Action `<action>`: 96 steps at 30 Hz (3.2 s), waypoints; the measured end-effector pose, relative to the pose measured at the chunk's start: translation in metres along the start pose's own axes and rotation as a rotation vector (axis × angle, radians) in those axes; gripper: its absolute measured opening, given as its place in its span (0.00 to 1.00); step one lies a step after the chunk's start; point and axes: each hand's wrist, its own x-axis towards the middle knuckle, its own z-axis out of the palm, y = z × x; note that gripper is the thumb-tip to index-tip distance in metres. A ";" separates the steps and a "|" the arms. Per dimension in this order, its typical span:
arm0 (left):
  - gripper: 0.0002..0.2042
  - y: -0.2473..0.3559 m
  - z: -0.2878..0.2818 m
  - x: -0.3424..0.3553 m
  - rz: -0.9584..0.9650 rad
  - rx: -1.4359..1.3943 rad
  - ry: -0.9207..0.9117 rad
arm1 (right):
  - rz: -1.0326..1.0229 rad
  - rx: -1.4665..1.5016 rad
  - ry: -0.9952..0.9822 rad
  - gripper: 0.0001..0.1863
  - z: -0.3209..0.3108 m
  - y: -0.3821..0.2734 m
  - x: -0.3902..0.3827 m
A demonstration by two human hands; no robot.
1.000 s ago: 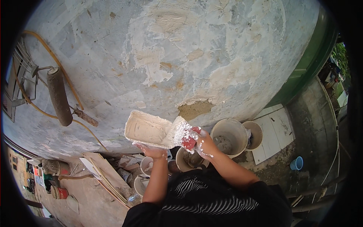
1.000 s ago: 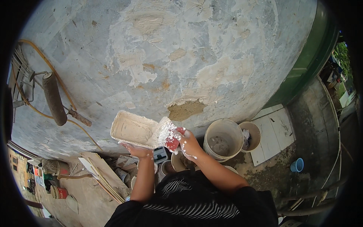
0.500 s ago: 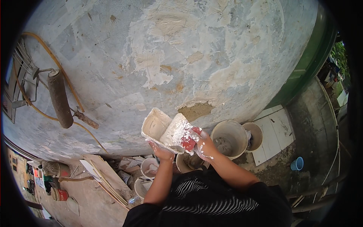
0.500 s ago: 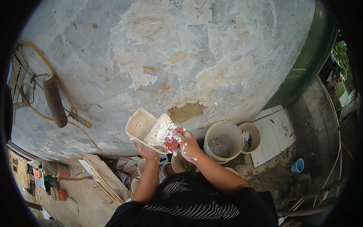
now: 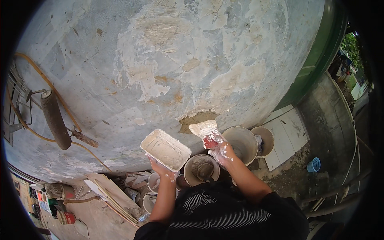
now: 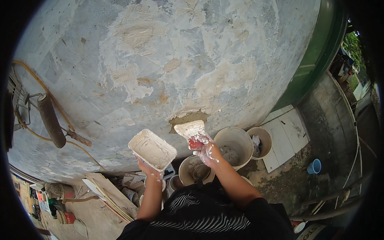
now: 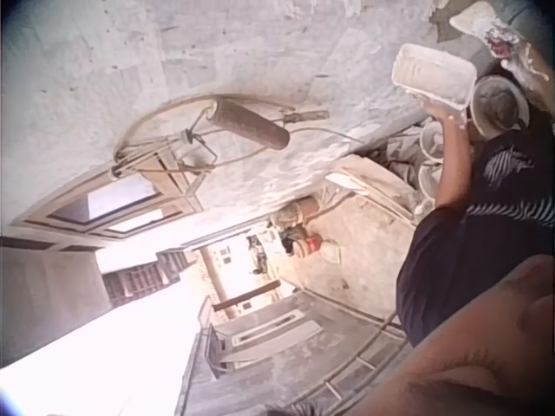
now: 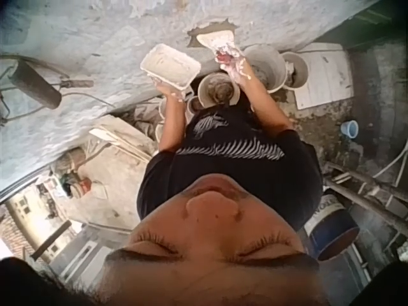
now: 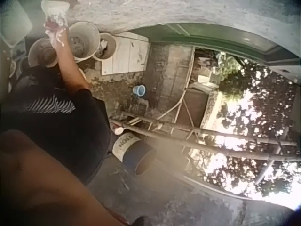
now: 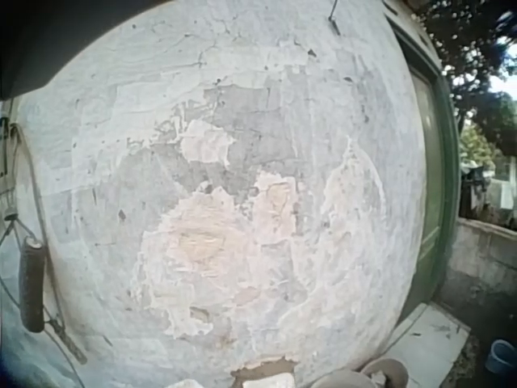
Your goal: Plastering a damaged section of a wall using a putty knife and plaster mix.
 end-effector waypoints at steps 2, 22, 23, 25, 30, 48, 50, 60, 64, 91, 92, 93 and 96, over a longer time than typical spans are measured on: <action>0.27 0.003 -0.001 -0.002 -0.008 -0.028 -0.003 | -0.055 -0.025 0.085 0.17 -0.023 -0.003 0.009; 0.27 0.013 -0.012 -0.009 0.096 0.037 0.051 | -0.272 -0.176 0.231 0.11 -0.038 -0.055 0.085; 0.27 0.013 -0.011 -0.008 0.097 0.036 0.060 | -0.282 -0.164 0.200 0.11 -0.035 -0.059 0.088; 0.26 0.013 -0.011 -0.005 0.089 0.043 0.077 | -0.312 -0.147 0.169 0.11 -0.029 -0.067 0.094; 0.26 0.013 -0.014 0.002 0.089 0.039 0.042 | -0.237 -0.112 0.141 0.13 -0.026 -0.080 0.096; 0.26 0.026 -0.008 -0.003 0.041 -0.039 -0.107 | -0.130 -0.156 0.310 0.18 -0.049 -0.059 0.070; 0.26 0.027 -0.008 -0.003 0.031 -0.058 -0.160 | -0.126 -0.163 0.305 0.18 -0.052 -0.056 0.082; 0.26 0.032 -0.015 0.002 0.042 -0.034 -0.138 | -0.250 -0.040 0.193 0.14 -0.016 -0.087 0.107; 0.25 0.028 -0.012 0.003 0.042 -0.031 -0.104 | -0.249 0.002 0.209 0.14 -0.008 -0.092 0.097; 0.24 0.030 -0.006 -0.003 0.080 0.075 0.014 | -0.484 -0.034 0.181 0.14 -0.007 -0.133 0.060; 0.24 0.029 -0.005 -0.003 0.088 0.081 0.006 | -0.497 -0.009 0.215 0.14 -0.012 -0.132 0.056; 0.24 0.029 -0.004 -0.003 0.078 0.078 0.018 | -0.519 0.020 0.218 0.14 -0.020 -0.130 0.054; 0.24 0.026 0.000 -0.005 0.049 0.072 -0.001 | -0.423 0.001 0.313 0.14 -0.051 -0.108 0.055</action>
